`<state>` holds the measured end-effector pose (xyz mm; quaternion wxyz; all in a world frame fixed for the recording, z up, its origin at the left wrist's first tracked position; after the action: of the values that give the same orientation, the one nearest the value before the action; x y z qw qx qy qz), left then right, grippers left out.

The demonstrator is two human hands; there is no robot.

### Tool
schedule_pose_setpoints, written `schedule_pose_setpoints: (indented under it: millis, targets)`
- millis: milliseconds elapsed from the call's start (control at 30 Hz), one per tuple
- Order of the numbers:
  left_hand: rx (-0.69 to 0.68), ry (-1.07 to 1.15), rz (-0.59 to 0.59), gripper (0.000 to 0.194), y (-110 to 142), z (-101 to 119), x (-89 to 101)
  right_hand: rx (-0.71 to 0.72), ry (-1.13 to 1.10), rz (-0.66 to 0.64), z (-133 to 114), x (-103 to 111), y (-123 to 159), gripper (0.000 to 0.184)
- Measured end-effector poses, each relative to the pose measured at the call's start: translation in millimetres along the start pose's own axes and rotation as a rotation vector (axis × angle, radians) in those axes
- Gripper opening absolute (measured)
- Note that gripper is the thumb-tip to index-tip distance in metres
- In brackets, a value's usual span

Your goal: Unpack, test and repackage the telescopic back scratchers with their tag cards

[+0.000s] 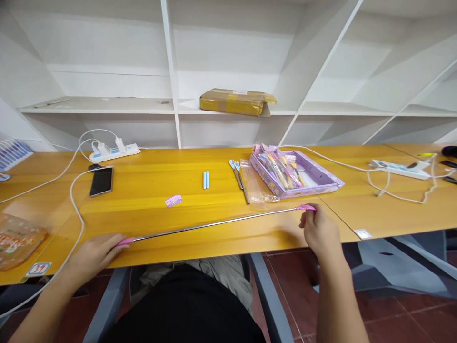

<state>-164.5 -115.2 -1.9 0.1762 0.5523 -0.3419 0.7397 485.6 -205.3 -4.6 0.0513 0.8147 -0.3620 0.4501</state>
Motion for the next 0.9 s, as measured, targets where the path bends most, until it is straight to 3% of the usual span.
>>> schedule_pose_setpoints:
  millis: [100,167,300,367,433,600,733,900]
  targets:
    - [-0.03,0.007,0.018,0.039,-9,4,-4.8,0.009,-0.052,0.004,-9,-16,-11,0.033]
    - [-0.033,-0.001,0.031,0.035,-21,21,-12.3,0.129,-0.016,-0.023,-37,-36,1,0.031]
    - [0.029,0.005,0.067,0.034,-56,75,-37.7,0.67,0.094,-0.194,-130,-96,81,0.028]
    - [0.082,0.045,0.066,0.039,-68,94,-50.3,0.778,0.176,-0.199,-165,-119,121,0.032]
    - [0.079,0.106,0.008,0.04,-73,100,-59.1,0.888,0.244,-0.29,-183,-132,143,0.028]
    - [0.071,0.114,-0.181,0.041,-70,88,-61.7,0.874,0.178,-0.492,-177,-130,134,0.023]
    - [0.096,0.181,-0.229,0.038,-70,87,-55.3,0.899,-0.02,-0.557,-172,-124,127,0.033]
    - [0.112,0.21,-0.265,0.04,-72,90,-50.1,0.894,-0.09,-0.58,-173,-122,129,0.037]
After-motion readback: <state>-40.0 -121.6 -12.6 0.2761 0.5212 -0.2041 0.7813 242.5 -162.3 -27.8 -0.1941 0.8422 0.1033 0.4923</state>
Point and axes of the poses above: each hand's wrist, its own y-axis away from the middle knuckle, its own x-axis out of the back of the hand, z = x × y, the point moved 2 cm from there along -y, towards the middle knuckle, and after that the axes turned 2 degrees about -z, right-handed, at the moved point
